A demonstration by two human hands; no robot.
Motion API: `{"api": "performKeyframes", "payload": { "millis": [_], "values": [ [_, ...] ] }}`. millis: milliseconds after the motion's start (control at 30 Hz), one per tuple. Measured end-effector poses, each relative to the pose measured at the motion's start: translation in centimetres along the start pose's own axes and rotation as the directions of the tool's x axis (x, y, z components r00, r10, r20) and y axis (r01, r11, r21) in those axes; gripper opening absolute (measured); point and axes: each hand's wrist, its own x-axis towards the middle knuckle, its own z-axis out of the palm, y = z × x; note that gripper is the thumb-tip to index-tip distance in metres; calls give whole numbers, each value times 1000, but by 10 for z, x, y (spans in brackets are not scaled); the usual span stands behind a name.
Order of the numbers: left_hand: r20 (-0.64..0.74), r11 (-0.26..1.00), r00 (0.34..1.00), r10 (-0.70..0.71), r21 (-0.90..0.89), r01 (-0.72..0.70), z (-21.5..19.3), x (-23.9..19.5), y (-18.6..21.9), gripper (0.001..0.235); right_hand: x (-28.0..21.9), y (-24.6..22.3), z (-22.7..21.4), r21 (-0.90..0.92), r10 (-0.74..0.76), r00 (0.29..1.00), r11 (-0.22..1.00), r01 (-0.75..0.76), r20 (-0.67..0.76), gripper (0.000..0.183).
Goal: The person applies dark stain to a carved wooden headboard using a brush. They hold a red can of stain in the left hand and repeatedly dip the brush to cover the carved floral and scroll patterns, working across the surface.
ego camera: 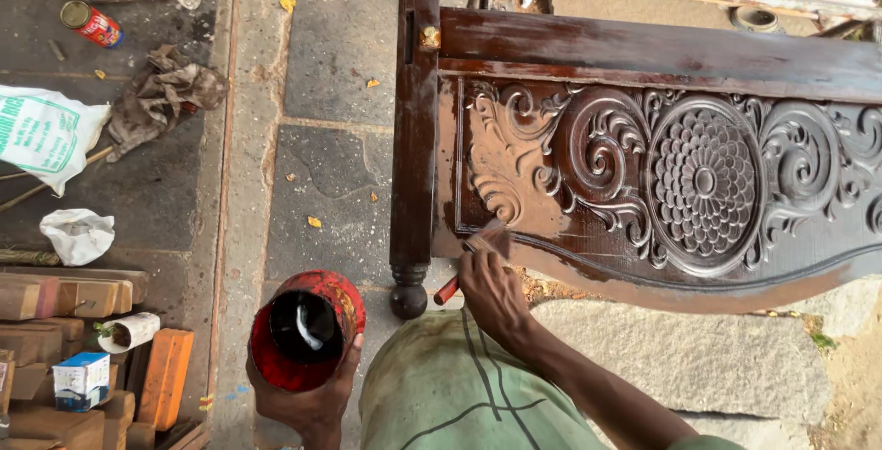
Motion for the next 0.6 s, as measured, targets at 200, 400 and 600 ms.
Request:
{"api": "performKeyframes", "payload": {
  "millis": [200,400,600],
  "values": [
    [14,999,1000,19,47,-19,2,0,1,105,-9,-11,-8,-66,-38,995,997,32,-90,31],
    [23,999,1000,11,37,-12,2,0,5,106,-24,29,-28,158,74,985,986,-49,-157,48],
    [16,1000,1000,-24,4,23,4,0,8,106,-49,126,-68,335,133,986,938,-93,-99,13]
  ]
}}
